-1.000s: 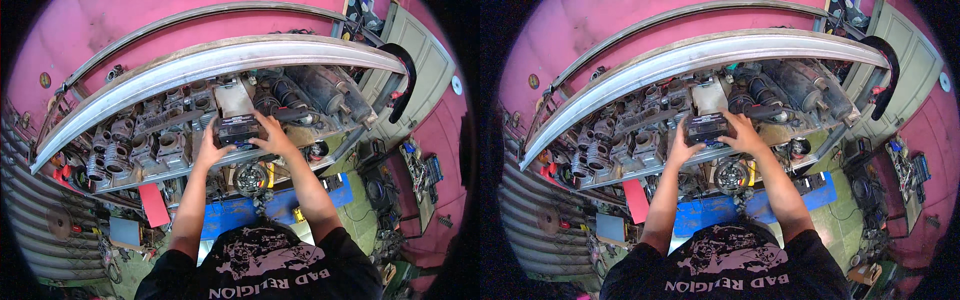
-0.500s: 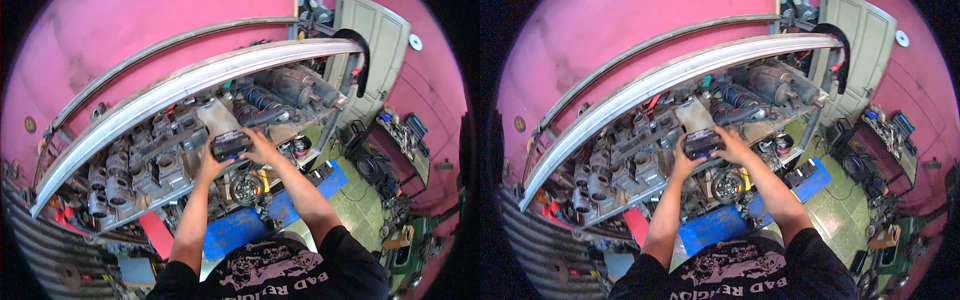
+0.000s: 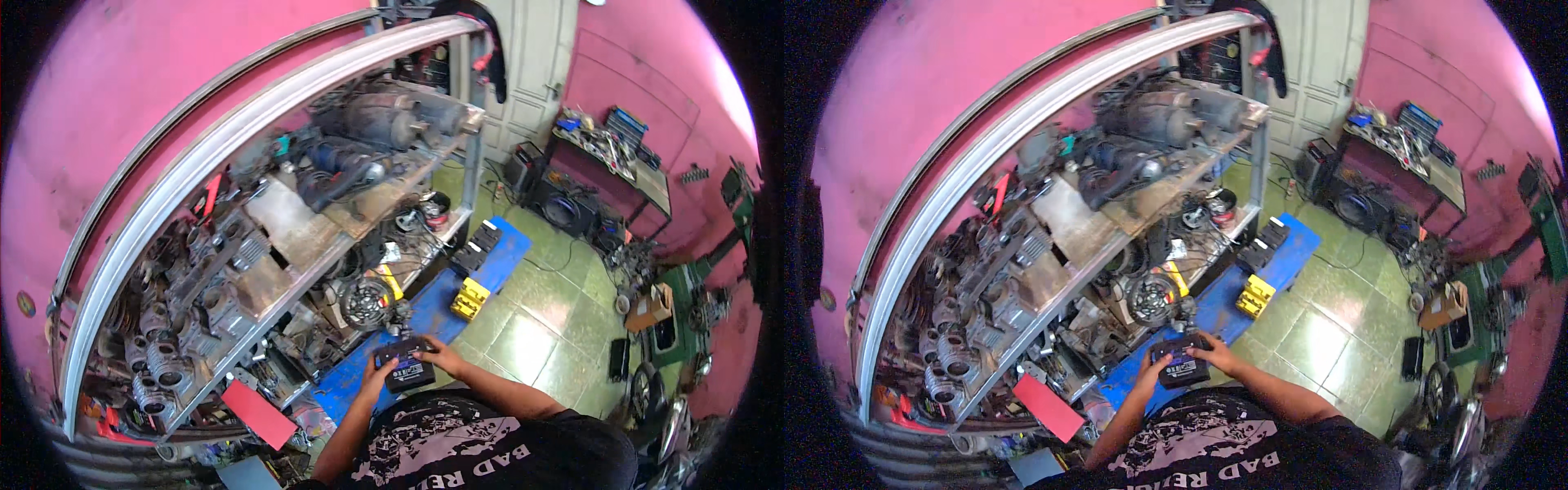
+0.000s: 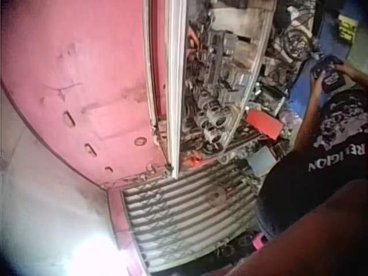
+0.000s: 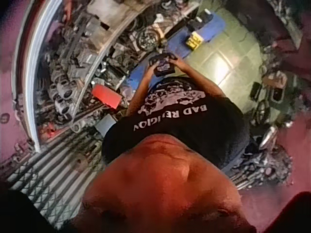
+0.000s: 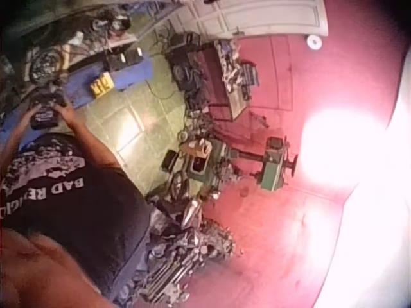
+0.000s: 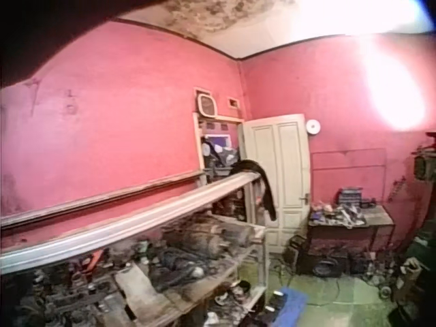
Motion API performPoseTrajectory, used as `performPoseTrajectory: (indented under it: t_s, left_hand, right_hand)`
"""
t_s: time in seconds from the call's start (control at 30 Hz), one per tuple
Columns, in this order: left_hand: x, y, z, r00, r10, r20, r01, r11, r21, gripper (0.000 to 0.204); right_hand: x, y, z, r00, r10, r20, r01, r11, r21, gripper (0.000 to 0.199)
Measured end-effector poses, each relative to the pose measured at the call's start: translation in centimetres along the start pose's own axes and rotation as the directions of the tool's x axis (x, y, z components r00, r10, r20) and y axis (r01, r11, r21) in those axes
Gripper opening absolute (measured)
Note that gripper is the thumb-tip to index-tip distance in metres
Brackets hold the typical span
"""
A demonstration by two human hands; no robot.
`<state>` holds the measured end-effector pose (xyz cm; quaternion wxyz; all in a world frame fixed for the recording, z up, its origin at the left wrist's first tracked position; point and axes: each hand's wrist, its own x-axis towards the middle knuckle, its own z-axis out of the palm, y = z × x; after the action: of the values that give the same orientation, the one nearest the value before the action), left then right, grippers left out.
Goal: The person repeatedly picks up black rectangular batteries from a blue workbench and places them onto a metal shelf. They handle the batteries one at a time, turning them over and adjusting their positions on the shelf before returning to the workbench for more.
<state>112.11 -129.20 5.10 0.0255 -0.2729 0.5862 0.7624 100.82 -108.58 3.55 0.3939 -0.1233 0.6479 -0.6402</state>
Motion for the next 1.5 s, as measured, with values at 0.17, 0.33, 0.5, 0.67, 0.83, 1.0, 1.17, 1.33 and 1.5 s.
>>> performPoseTrajectory:
  t_s: [0.17,0.33,0.5,0.67,0.83,1.0,1.17,1.33,1.5]
  left_hand:
    - [-0.5,-3.7,5.3,0.986,-0.139,0.09,0.141,0.99,-0.016,0.065]
    - [-0.8,-6.1,14.4,0.938,-0.267,0.219,0.273,0.962,0.001,0.06]
    - [1.1,-8.5,25.6,0.844,-0.37,0.389,0.365,0.927,0.088,0.059]
    - [2.8,-11.9,35.2,0.744,-0.441,0.502,0.337,0.896,0.288,0.057]
    - [2.8,-11.8,42.5,0.651,-0.482,0.586,0.248,0.865,0.436,0.04]
    - [5.2,-13.7,47.0,0.531,-0.558,0.637,0.271,0.825,0.496,0.049]
    - [8.0,-12.6,53.2,0.47,-0.611,0.636,0.256,0.785,0.565,0.052]
    - [13.0,-10.2,60.6,0.475,-0.605,0.64,0.187,0.779,0.598,0.062]
    - [20.4,-7.1,69.1,0.439,-0.589,0.679,0.055,0.772,0.633,0.072]
  right_hand:
    - [-7.0,2.1,-5.0,0.987,0.163,-0.001,-0.163,0.987,0.006,0.104]
    - [-14.2,4.5,-12.7,0.983,0.164,-0.085,-0.162,0.986,0.03,0.108]
    - [-21.5,6.2,-21.2,0.932,0.238,-0.275,-0.199,0.966,0.163,0.103]
    - [-28.1,9.9,-27.2,0.844,0.252,-0.474,-0.107,0.944,0.312,0.098]
    - [-32.7,12.9,-29.2,0.751,0.298,-0.589,-0.019,0.901,0.432,0.088]
    - [-35.3,11.5,-31.2,0.731,0.371,-0.573,0.007,0.836,0.549,0.078]
    - [-34.4,13.8,-36.6,0.686,0.377,-0.623,0.064,0.821,0.568,0.075]
    - [-32.8,9.0,-44.2,0.653,0.343,-0.676,0.078,0.856,0.51,0.077]
    - [-30.4,5.7,-53.8,0.66,0.359,-0.66,0.05,0.856,0.515,0.078]
